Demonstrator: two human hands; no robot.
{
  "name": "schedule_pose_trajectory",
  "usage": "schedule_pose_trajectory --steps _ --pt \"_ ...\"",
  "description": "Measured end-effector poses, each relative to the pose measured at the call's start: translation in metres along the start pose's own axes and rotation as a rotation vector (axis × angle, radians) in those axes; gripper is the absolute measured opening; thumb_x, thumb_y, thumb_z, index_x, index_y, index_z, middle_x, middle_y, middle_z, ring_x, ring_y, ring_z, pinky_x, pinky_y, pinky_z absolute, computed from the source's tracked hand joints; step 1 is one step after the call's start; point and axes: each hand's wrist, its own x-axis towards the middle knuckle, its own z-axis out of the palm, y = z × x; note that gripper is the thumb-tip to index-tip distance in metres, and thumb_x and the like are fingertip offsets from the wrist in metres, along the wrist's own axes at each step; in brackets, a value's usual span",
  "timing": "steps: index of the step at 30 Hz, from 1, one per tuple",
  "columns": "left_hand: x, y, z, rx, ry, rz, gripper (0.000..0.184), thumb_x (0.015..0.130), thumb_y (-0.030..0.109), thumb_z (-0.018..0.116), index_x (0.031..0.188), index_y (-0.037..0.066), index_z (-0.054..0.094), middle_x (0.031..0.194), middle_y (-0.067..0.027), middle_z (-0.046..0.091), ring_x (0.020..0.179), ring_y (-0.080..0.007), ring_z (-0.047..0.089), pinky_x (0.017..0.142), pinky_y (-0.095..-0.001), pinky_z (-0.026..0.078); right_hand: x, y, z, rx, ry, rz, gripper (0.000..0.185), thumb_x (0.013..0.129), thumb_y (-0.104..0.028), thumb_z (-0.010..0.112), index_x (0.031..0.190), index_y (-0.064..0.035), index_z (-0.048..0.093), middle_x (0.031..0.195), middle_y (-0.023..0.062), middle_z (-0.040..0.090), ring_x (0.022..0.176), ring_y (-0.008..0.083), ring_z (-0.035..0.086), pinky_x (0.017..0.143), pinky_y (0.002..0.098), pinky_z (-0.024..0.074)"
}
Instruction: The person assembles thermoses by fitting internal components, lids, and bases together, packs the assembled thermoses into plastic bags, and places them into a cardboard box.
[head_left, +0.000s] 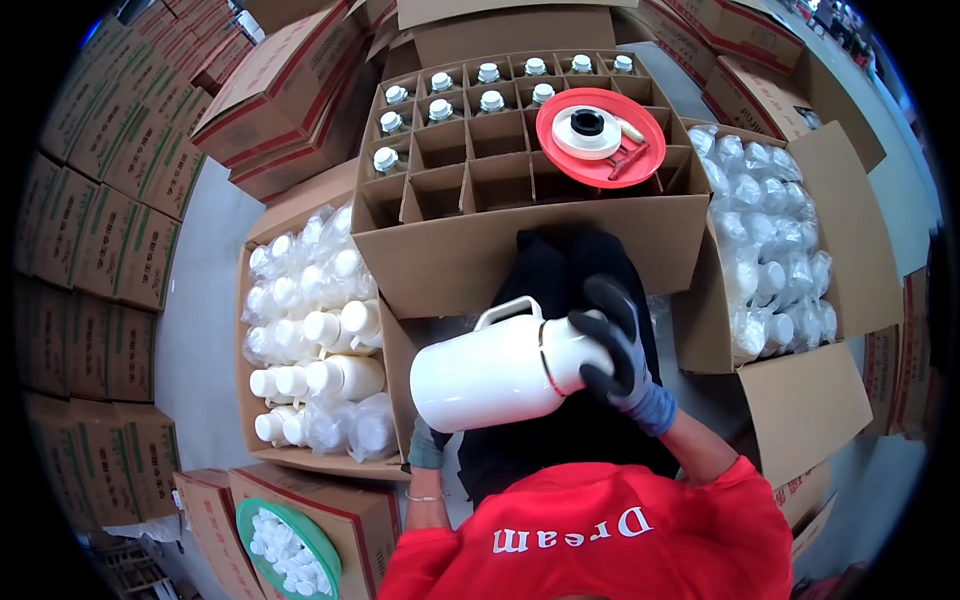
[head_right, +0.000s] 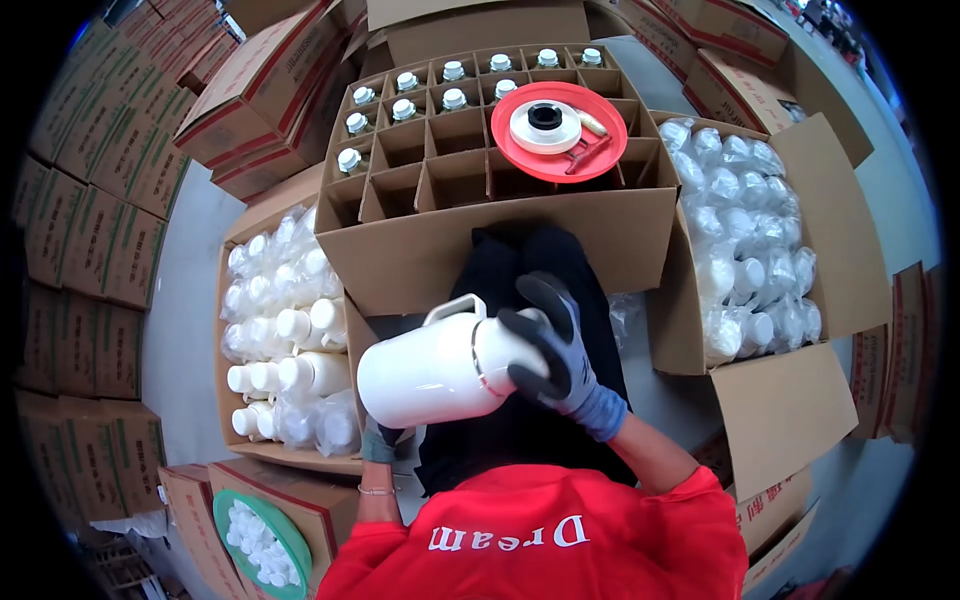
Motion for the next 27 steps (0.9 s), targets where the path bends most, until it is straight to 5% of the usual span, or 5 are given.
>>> schedule_pose_trajectory --steps 4,8,21,24,27 --pt "0.012 0.016 -0.014 -0.051 0.058 -0.040 0.053 0.089 0.021 0.067 0.136 0.005 0.050 0.135 -0.0144 0.055 0.124 -0.0282 0.052 0.105 -0.0381 0.041 -0.004 0.017 -0.008 0.831 -0.104 0.940 0.051 0.096 -0.034 0.056 0.133 0.0004 0.047 0.133 0.0130 0.049 0.126 0.0198 0.045 0.104 0.0318 0.0372" --pt "0.044 0.023 -0.037 -0.071 0.041 -0.048 0.052 0.088 0.020 0.067 0.135 0.004 0.050 0.135 -0.0148 0.056 0.122 -0.0285 0.053 0.103 -0.0383 0.043 -0.004 0.002 -0.034 0.403 -0.224 0.522 0.053 0.096 -0.038 0.059 0.133 -0.0011 0.048 0.130 0.0163 0.053 0.124 0.0178 0.050 0.100 0.0286 0.0414" --pt "0.139 0.035 -0.118 -0.344 -0.172 -0.132 0.050 0.081 0.015 0.073 0.127 0.003 0.057 0.125 -0.0137 0.061 0.113 -0.0285 0.058 0.096 -0.0373 0.047 -0.049 0.014 -0.025 0.724 -0.492 0.865 0.092 0.078 -0.027 0.081 0.150 -0.0060 0.027 0.140 0.0121 0.046 0.124 0.0236 0.049 0.104 0.0390 0.0415" --pt "0.208 0.179 -0.160 -0.136 -0.437 -0.020 0.047 0.084 0.026 0.069 0.125 0.004 0.060 0.113 -0.0180 0.066 0.104 -0.0306 0.065 0.093 -0.0388 0.049 -0.033 0.078 -0.039 0.338 -1.107 0.654 0.058 0.085 -0.049 0.068 0.123 -0.0062 0.060 0.109 0.0206 0.067 0.099 0.0324 0.066 0.090 0.0376 0.0501" --pt "0.232 0.231 -0.109 0.245 -0.596 0.136 0.041 0.081 0.031 0.067 0.112 0.005 0.066 0.098 -0.0167 0.069 0.088 -0.0300 0.068 0.081 -0.0398 0.052 0.081 0.098 -0.061 -0.272 -0.620 0.463 0.042 0.085 -0.045 0.067 0.103 -0.0079 0.066 0.087 0.0147 0.068 0.072 0.0311 0.066 0.070 0.0412 0.0539"
